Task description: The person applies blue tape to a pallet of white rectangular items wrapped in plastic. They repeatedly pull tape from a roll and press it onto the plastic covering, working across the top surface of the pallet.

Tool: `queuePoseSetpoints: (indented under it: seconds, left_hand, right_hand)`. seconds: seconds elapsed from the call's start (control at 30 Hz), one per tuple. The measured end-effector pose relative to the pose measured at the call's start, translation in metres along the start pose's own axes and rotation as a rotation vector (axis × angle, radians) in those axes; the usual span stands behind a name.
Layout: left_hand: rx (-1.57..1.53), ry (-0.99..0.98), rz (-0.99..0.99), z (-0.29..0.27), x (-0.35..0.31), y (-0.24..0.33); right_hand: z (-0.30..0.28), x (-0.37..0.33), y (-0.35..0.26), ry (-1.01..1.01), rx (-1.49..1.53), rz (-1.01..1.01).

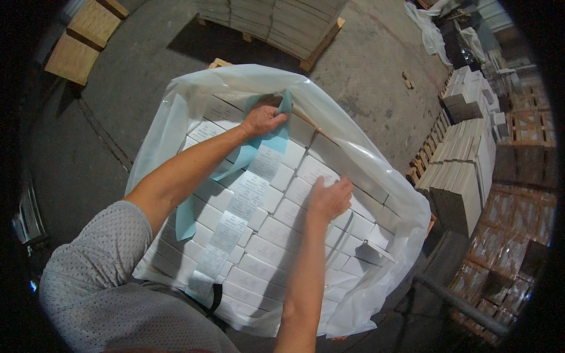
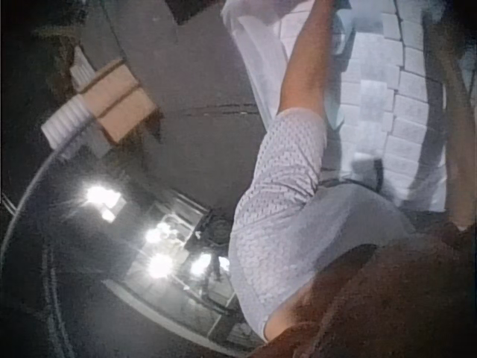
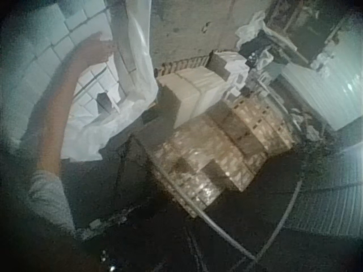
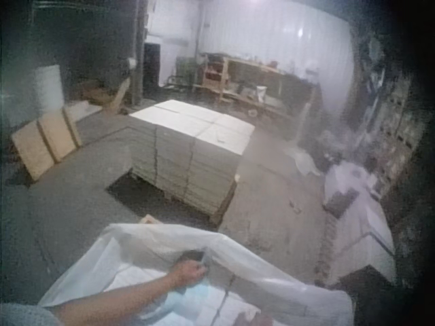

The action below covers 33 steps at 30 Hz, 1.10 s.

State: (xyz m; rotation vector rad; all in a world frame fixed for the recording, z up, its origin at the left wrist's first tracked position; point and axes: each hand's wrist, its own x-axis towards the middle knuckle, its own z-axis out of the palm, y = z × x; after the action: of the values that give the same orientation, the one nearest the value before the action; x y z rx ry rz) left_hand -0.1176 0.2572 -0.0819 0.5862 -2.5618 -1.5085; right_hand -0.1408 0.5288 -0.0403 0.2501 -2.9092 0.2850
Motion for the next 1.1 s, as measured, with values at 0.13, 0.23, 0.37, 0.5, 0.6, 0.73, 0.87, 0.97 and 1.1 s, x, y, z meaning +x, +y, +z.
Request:
queuePoseSetpoints:
  seconds: [0.13,0.23,0.37,0.5,0.6,0.73,0.87,0.97,1.1]
  left_hand:
    - [0.0,-0.003,-0.017,0.001,0.001,-0.001]
    - [-0.001,-0.024,-0.022,-0.001,0.002,-0.002]
    - [0.002,-0.075,-0.101,-0.011,0.003,0.008]
    - [-0.189,-0.117,-0.109,-0.028,0.007,0.023]
    - [-0.224,-0.151,-0.111,-0.025,-0.01,0.026]
    - [-0.221,-0.223,-0.126,-0.021,-0.037,0.023]
    - [-0.656,-0.211,-0.479,-0.018,-0.056,0.038]
    - [-0.775,-0.147,-0.658,-0.019,-0.068,0.058]
    - [-0.753,-0.299,-0.673,-0.023,-0.086,0.073]
  right_hand:
    - [0.003,0.006,0.006,-0.268,0.574,0.245]
    - [0.021,0.016,0.01,-0.547,1.382,0.527]
    - [0.034,0.017,0.015,-0.332,1.391,0.561]
    - [0.014,-0.018,-0.005,-0.249,1.243,0.374]
    - [-0.009,-0.05,-0.03,-0.362,1.24,0.286]
    - [-0.028,-0.068,-0.061,-0.306,1.069,0.043]
    - [-0.038,-0.078,-0.067,-0.387,1.105,0.124]
    - [-0.04,-0.081,-0.066,-0.349,1.099,0.12]
    - [-0.042,-0.079,-0.062,-0.336,1.08,0.144]
